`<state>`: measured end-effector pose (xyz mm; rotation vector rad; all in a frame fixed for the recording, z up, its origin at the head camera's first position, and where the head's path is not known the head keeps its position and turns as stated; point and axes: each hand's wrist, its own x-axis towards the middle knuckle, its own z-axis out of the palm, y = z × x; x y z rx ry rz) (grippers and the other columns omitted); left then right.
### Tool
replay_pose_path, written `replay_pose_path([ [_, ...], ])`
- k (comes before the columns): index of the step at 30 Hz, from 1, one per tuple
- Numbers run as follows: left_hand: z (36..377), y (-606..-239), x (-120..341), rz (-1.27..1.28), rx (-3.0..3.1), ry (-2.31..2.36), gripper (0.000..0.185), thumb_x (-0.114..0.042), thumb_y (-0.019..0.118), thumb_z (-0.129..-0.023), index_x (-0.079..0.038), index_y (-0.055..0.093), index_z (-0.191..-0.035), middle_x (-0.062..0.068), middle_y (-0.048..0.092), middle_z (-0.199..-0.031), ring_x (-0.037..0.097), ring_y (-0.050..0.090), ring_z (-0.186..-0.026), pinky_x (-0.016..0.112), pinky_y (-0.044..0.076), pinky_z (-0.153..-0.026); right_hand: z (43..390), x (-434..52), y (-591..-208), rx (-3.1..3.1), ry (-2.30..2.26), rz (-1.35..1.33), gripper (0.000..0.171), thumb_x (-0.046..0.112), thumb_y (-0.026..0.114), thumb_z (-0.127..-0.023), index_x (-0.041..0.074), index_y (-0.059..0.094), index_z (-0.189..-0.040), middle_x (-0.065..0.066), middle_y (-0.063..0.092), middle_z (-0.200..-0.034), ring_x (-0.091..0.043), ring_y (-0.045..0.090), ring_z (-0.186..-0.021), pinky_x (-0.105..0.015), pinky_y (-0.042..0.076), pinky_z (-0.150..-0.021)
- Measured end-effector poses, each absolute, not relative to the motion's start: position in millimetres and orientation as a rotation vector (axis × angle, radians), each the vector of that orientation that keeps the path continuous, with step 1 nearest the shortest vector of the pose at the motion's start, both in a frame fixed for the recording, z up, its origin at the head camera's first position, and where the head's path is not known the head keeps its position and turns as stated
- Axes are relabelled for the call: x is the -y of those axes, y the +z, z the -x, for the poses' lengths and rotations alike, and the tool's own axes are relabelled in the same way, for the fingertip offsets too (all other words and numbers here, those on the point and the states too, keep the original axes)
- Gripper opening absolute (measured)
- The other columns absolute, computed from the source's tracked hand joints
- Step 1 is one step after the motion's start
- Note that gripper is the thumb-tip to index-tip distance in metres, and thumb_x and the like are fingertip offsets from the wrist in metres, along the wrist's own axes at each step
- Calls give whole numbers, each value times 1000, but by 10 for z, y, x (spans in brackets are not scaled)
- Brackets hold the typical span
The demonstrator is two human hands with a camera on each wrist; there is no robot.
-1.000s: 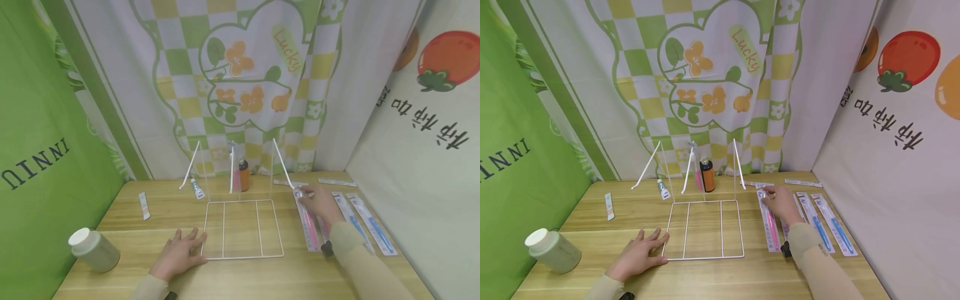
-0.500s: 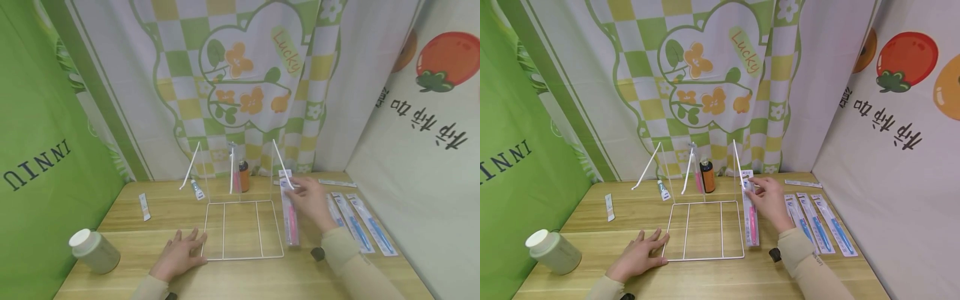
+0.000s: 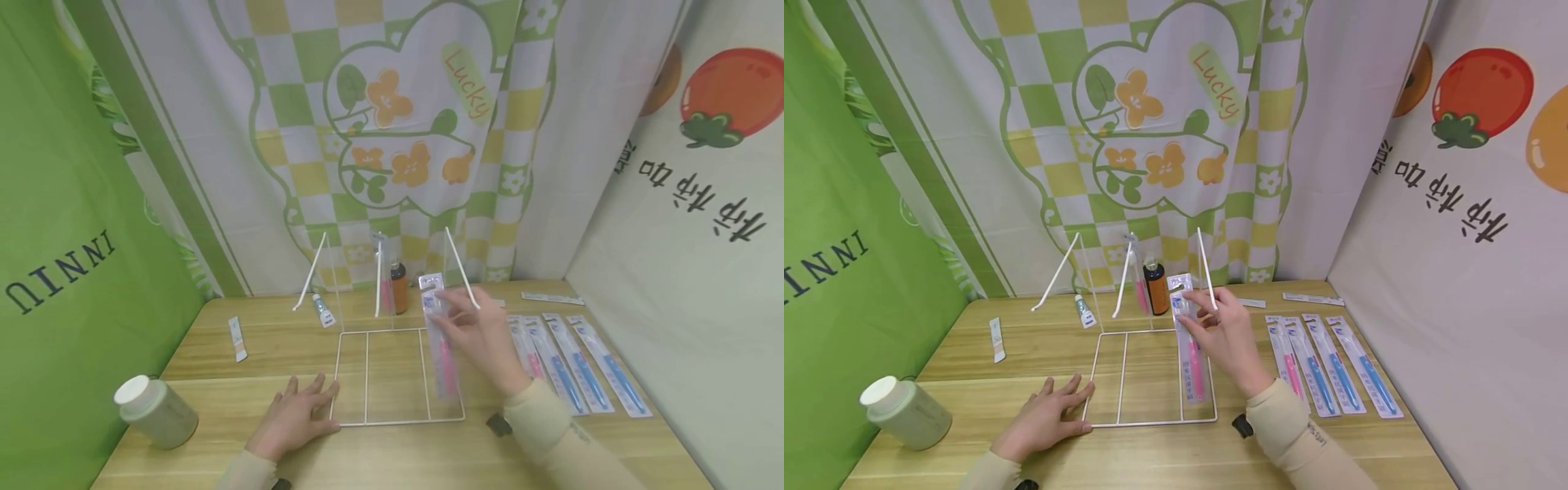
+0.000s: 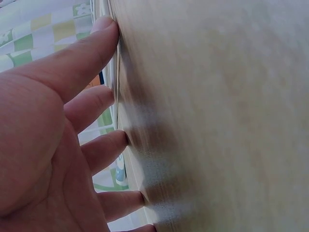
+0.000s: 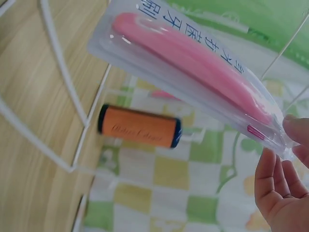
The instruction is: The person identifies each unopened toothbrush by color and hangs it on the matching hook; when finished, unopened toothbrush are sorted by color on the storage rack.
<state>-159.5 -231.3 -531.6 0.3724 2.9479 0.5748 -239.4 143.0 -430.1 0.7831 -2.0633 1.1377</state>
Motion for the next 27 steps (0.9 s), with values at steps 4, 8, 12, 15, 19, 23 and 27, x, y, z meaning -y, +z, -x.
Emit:
replay_pose_path([
  [4,1597,-5325,2317,-375,-2952,578,79,-58,83,-88,-22,61,-155,17,46,-166,76,27,-143,92,24,-107,2276,-1302,-4225,2009,1080,-835,46,0,94,-79,7,78,-122,-10,73,-111,-20,76,-74,-26,65,-66],
  [8,1600,-5335,2320,-380,-2952,587,79,-58,83,-88,-22,61,-155,18,46,-166,76,27,-143,92,23,-107,2145,-1175,-4159,1917,1109,-897,47,-2,92,-79,5,78,-122,-11,71,-112,-19,74,-73,-24,64,-67],
  [12,1603,-5341,2322,-381,-2950,594,79,-58,83,-88,-22,61,-155,18,45,-166,76,27,-143,92,23,-107,2004,-1056,-4081,1797,1183,-979,42,0,89,-81,2,78,-122,-14,69,-111,-24,71,-80,-23,64,-69],
  [15,1603,-5341,2320,-379,-2947,596,79,-58,82,-88,-22,60,-155,18,45,-166,76,26,-144,92,22,-107,1897,-976,-4017,1711,1189,-1033,36,6,87,-87,0,78,-121,-15,69,-110,-25,70,-81,-23,64,-70],
  [19,1602,-5337,2320,-377,-2946,596,80,-58,82,-88,-22,60,-156,18,44,-167,75,25,-144,92,22,-108,1773,-897,-3949,1644,1151,-1077,34,13,84,-93,0,77,-123,-16,68,-111,-21,70,-78,-23,63,-69],
  [23,1598,-5331,2319,-375,-2947,598,80,-58,82,-88,-22,59,-156,18,44,-167,75,25,-144,92,21,-108,1695,-843,-3901,1643,1122,-1127,38,9,86,-91,0,76,-126,-15,68,-113,-18,70,-81,-24,63,-71],
  [27,1594,-5330,2317,-379,-2947,595,80,-58,82,-88,-22,59,-156,18,44,-167,75,26,-144,92,22,-107,1692,-803,-3916,1664,1103,-1144,42,7,87,-88,1,75,-128,-14,67,-115,-16,69,-83,-22,63,-74],
])
